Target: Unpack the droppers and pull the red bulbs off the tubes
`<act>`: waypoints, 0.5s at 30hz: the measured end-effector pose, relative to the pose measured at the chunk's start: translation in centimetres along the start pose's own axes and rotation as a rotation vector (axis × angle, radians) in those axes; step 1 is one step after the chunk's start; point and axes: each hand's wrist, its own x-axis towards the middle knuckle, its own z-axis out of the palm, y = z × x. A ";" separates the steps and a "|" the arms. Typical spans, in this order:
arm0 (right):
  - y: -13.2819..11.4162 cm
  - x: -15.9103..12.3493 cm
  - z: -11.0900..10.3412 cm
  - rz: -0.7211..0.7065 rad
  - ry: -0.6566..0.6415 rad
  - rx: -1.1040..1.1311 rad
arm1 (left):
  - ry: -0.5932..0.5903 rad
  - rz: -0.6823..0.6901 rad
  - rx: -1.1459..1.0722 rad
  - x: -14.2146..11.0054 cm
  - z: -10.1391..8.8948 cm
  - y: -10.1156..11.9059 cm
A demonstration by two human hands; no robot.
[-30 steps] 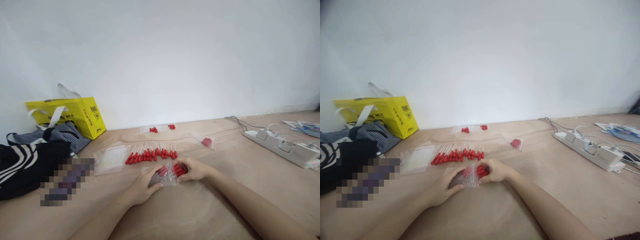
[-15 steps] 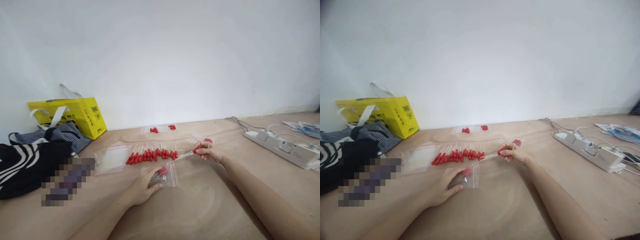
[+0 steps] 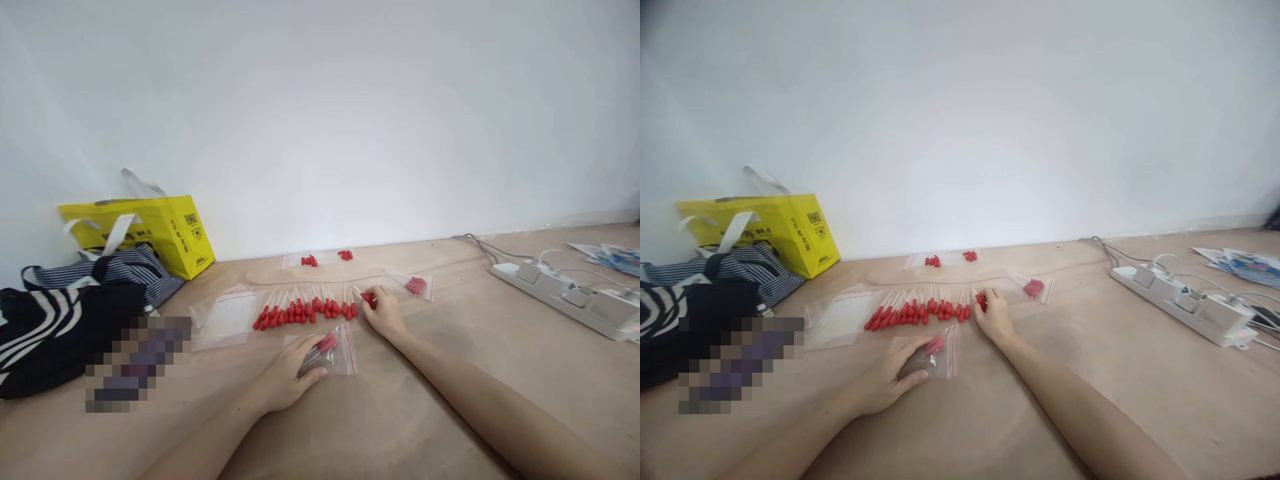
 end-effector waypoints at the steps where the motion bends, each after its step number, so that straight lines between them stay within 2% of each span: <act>1: -0.2 0.0 0.2 -0.004 -0.010 -0.018 | 0.000 0.001 0.002 0.0 0.0 0.0; 6: -0.6 0.1 0.8 0.031 -0.037 -0.041 | 0.012 0.008 0.019 -0.1 0.2 -0.3; 9: -0.4 0.0 0.5 0.061 -0.098 -0.006 | 0.068 0.012 0.078 -0.1 0.4 -0.5; 12: 0.0 0.0 0.0 0.115 -0.102 0.038 | 0.131 0.007 0.129 -0.1 0.3 -0.7; 15: 0.5 -0.1 -0.4 0.132 -0.101 0.061 | 0.116 0.000 0.118 -0.2 0.2 -0.7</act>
